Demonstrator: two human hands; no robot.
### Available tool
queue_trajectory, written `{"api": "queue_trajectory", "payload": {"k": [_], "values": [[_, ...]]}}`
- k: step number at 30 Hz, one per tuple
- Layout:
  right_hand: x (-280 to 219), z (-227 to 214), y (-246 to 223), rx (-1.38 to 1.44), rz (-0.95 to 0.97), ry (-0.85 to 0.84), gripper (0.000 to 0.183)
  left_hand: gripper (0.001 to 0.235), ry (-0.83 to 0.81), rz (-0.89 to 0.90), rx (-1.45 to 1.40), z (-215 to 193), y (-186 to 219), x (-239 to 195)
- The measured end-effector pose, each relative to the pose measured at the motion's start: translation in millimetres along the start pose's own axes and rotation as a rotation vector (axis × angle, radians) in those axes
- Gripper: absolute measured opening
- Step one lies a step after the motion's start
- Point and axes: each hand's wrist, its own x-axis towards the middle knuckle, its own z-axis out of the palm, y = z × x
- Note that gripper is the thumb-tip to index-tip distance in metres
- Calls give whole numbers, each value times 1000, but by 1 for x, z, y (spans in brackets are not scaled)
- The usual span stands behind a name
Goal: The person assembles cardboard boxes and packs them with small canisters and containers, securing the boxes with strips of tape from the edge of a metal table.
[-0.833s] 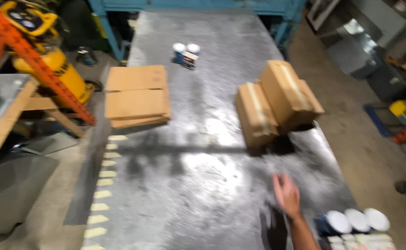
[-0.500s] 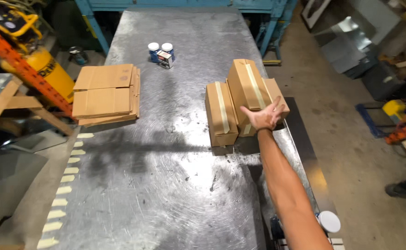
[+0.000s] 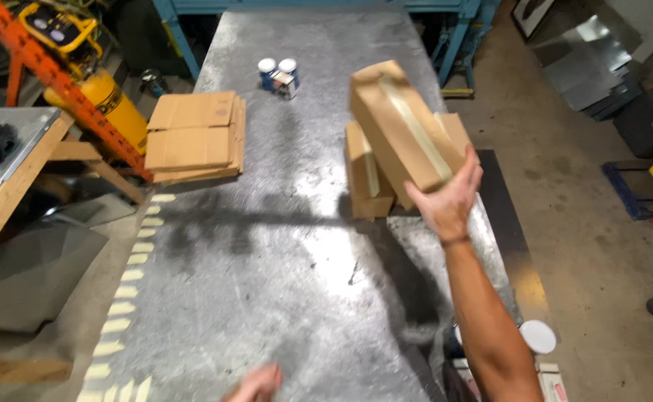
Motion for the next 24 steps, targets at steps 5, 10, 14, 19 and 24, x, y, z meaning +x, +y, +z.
{"api": "queue_trajectory", "payload": {"k": [5,10,14,19,24], "values": [[-109,-79,-108,164,-63,-386,142,69,64,361,-163,-32,248,-42],[-237,-66,-71,211,16,-723,146,77,347,418,-7,-55,327,-84],[-285,-52,-29,307,-127,-1035,137,76,351,517,205,-79,310,-73],[-267,-20,-8,-111,-436,-1125,146,50,294,577,259,-63,217,-37],[-254,52,-108,-257,-715,-1013,97,55,296,634,290,-60,197,-33]]}}
